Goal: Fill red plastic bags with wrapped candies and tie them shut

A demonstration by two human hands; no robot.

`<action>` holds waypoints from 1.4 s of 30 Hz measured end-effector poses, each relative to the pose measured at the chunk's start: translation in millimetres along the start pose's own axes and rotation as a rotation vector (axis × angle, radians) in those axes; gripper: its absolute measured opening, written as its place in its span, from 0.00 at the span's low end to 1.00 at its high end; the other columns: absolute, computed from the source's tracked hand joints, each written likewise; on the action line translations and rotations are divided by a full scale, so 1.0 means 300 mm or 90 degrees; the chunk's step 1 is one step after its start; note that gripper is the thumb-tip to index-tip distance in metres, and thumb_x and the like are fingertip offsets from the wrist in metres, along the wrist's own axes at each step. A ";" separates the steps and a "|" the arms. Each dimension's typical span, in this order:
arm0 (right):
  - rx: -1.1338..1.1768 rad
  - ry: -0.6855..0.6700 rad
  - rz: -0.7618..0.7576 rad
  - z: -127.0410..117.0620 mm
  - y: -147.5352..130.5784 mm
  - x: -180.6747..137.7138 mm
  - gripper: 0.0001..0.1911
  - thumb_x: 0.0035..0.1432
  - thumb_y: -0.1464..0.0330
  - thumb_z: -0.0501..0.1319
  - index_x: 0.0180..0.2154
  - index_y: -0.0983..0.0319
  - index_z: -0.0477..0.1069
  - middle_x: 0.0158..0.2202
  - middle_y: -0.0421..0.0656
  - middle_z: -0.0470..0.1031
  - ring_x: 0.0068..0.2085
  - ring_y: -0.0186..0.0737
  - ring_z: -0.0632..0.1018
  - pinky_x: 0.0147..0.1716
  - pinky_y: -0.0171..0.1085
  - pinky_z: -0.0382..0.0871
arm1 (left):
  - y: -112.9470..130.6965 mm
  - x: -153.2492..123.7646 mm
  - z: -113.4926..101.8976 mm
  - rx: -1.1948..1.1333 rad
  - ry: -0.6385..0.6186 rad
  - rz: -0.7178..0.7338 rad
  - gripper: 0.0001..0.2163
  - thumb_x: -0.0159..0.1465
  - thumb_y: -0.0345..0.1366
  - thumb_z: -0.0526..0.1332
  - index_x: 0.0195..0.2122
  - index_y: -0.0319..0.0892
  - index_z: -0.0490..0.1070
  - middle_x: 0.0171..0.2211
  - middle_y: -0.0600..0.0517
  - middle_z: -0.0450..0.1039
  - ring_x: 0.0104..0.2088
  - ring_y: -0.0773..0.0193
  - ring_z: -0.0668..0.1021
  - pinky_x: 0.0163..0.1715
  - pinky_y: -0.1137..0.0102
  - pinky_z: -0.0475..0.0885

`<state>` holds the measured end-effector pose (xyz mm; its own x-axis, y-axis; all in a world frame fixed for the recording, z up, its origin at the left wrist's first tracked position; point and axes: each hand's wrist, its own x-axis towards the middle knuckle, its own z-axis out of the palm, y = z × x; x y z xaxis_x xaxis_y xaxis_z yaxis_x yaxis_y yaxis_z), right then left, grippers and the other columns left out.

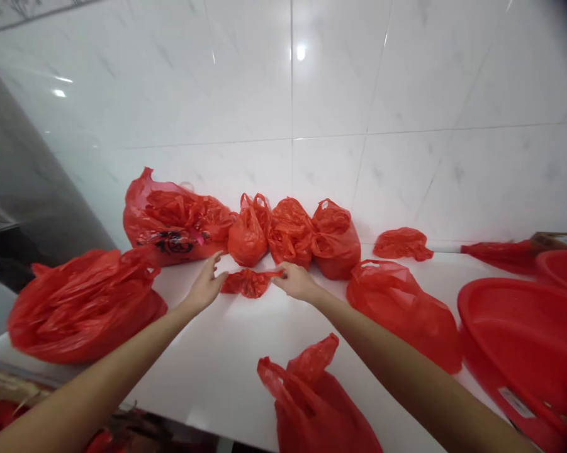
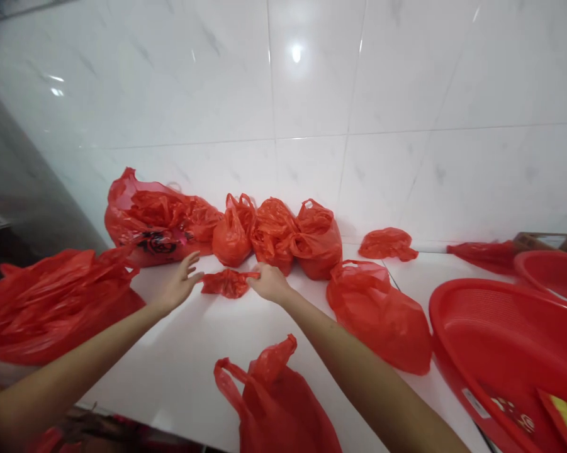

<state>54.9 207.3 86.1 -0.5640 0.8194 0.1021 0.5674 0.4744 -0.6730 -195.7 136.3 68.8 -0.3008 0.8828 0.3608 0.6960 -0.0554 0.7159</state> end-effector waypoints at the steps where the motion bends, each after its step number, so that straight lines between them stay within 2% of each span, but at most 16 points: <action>1: -0.005 -0.007 -0.001 -0.013 0.021 -0.025 0.16 0.58 0.62 0.59 0.47 0.62 0.71 0.40 0.44 0.77 0.40 0.39 0.77 0.39 0.35 0.68 | -0.013 -0.032 0.005 0.022 -0.020 0.025 0.28 0.61 0.41 0.56 0.63 0.48 0.55 0.61 0.42 0.60 0.60 0.49 0.66 0.57 0.51 0.61; 4: -0.019 -0.034 0.010 -0.054 0.084 -0.136 0.13 0.56 0.63 0.61 0.43 0.61 0.73 0.38 0.43 0.78 0.37 0.39 0.77 0.39 0.36 0.68 | -0.042 -0.097 0.038 0.095 -0.077 0.105 0.27 0.58 0.43 0.60 0.59 0.50 0.63 0.62 0.45 0.60 0.63 0.48 0.60 0.62 0.51 0.52; 8: 0.002 -0.082 0.040 -0.109 0.115 -0.339 0.13 0.58 0.62 0.59 0.43 0.59 0.73 0.37 0.42 0.77 0.35 0.37 0.76 0.34 0.35 0.68 | -0.080 -0.087 0.097 0.353 -0.182 0.158 0.22 0.60 0.46 0.58 0.57 0.53 0.68 0.66 0.48 0.53 0.66 0.43 0.51 0.61 0.47 0.50; 12: 0.082 -0.142 0.050 -0.181 0.071 -0.534 0.14 0.60 0.59 0.57 0.43 0.57 0.73 0.39 0.42 0.76 0.39 0.38 0.76 0.37 0.35 0.69 | -0.131 0.006 0.116 0.419 -0.211 0.069 0.19 0.61 0.45 0.56 0.52 0.53 0.71 0.62 0.44 0.61 0.62 0.38 0.59 0.55 0.39 0.53; 15: 0.114 -0.144 0.088 -0.212 0.033 -0.648 0.17 0.58 0.55 0.58 0.46 0.56 0.72 0.45 0.43 0.75 0.44 0.40 0.75 0.41 0.37 0.70 | -0.129 0.045 0.103 0.430 -0.187 0.001 0.21 0.61 0.43 0.54 0.54 0.45 0.70 0.63 0.35 0.57 0.62 0.29 0.55 0.51 0.32 0.50; 17: 0.120 -0.137 0.103 -0.204 0.013 -0.705 0.22 0.54 0.54 0.62 0.50 0.52 0.70 0.50 0.42 0.72 0.48 0.43 0.74 0.45 0.40 0.69 | -0.082 0.013 0.098 0.413 -0.202 -0.002 0.23 0.61 0.43 0.55 0.56 0.42 0.69 0.64 0.33 0.54 0.63 0.28 0.54 0.52 0.32 0.49; 20: 0.113 -0.144 0.080 -0.155 -0.015 -0.757 0.30 0.45 0.55 0.69 0.52 0.49 0.69 0.55 0.42 0.68 0.52 0.48 0.71 0.52 0.44 0.65 | 0.067 -0.127 0.103 0.325 -0.311 0.066 0.23 0.61 0.47 0.56 0.57 0.49 0.66 0.64 0.44 0.57 0.63 0.44 0.60 0.59 0.48 0.56; 21: 0.114 -0.143 0.063 -0.136 -0.025 -0.764 0.28 0.45 0.57 0.69 0.50 0.50 0.71 0.55 0.42 0.68 0.52 0.48 0.71 0.53 0.44 0.64 | 0.130 -0.188 0.107 0.264 -0.376 0.097 0.23 0.61 0.49 0.56 0.58 0.55 0.65 0.63 0.50 0.60 0.62 0.52 0.63 0.58 0.56 0.61; 23: 0.152 -0.122 0.026 -0.106 -0.044 -0.763 0.15 0.51 0.62 0.65 0.44 0.54 0.75 0.50 0.42 0.71 0.49 0.45 0.73 0.50 0.42 0.65 | 0.258 -0.306 0.121 -0.045 -0.603 0.102 0.29 0.59 0.47 0.61 0.62 0.60 0.58 0.64 0.53 0.58 0.62 0.55 0.64 0.57 0.59 0.64; 25: 0.249 -0.078 0.005 -0.098 -0.056 -0.748 0.08 0.57 0.69 0.58 0.38 0.58 0.74 0.42 0.42 0.74 0.43 0.41 0.74 0.45 0.39 0.68 | 0.367 -0.392 0.140 -0.226 -0.688 0.089 0.32 0.56 0.44 0.65 0.62 0.56 0.58 0.61 0.49 0.63 0.59 0.51 0.68 0.55 0.57 0.66; 27: 0.381 -0.010 0.001 -0.117 -0.055 -0.728 0.07 0.58 0.71 0.55 0.36 0.60 0.72 0.36 0.41 0.74 0.39 0.38 0.74 0.40 0.36 0.68 | 0.446 -0.429 0.160 -0.347 -0.672 0.050 0.24 0.59 0.44 0.63 0.56 0.46 0.68 0.54 0.44 0.71 0.54 0.48 0.72 0.52 0.55 0.67; 29: 0.522 0.078 -0.001 -0.160 -0.044 -0.709 0.05 0.58 0.71 0.56 0.36 0.60 0.70 0.34 0.39 0.74 0.36 0.37 0.74 0.37 0.35 0.67 | 0.497 -0.419 0.168 -0.467 -0.584 -0.033 0.15 0.62 0.44 0.59 0.44 0.40 0.74 0.46 0.44 0.76 0.48 0.50 0.75 0.50 0.57 0.68; 33: 0.710 0.246 -0.020 -0.285 -0.035 -0.673 0.10 0.54 0.71 0.58 0.41 0.57 0.69 0.32 0.38 0.72 0.34 0.36 0.73 0.33 0.33 0.67 | 0.569 -0.347 0.125 -0.738 -0.423 -0.201 0.13 0.66 0.41 0.55 0.28 0.41 0.69 0.29 0.50 0.76 0.44 0.55 0.78 0.49 0.61 0.69; 35: 0.724 0.251 -0.044 -0.346 -0.050 -0.653 0.11 0.53 0.72 0.58 0.41 0.57 0.69 0.32 0.38 0.71 0.34 0.36 0.73 0.33 0.34 0.66 | 0.601 -0.325 0.095 -0.814 -0.405 -0.242 0.13 0.67 0.39 0.54 0.26 0.41 0.67 0.20 0.54 0.68 0.40 0.57 0.78 0.47 0.64 0.70; 38: 0.696 0.232 -0.080 -0.409 -0.088 -0.614 0.11 0.51 0.73 0.57 0.39 0.57 0.68 0.31 0.37 0.70 0.33 0.35 0.72 0.31 0.33 0.65 | 0.645 -0.315 0.078 -0.825 -0.381 -0.317 0.09 0.66 0.37 0.55 0.29 0.41 0.68 0.16 0.58 0.57 0.33 0.61 0.78 0.43 0.66 0.71; 42: 0.596 0.207 -0.130 -0.431 -0.165 -0.542 0.11 0.51 0.74 0.56 0.37 0.59 0.71 0.30 0.36 0.70 0.32 0.32 0.72 0.30 0.31 0.65 | 0.687 -0.315 0.093 -0.751 -0.379 -0.345 0.03 0.63 0.34 0.58 0.36 0.41 0.69 0.19 0.59 0.59 0.25 0.67 0.73 0.37 0.67 0.71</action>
<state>196.2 92.2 197.5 -0.3278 0.8651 0.3796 -0.2994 0.2860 -0.9103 -5.5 54.3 165.6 0.1702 0.9645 -0.2019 -0.4441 0.2580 0.8580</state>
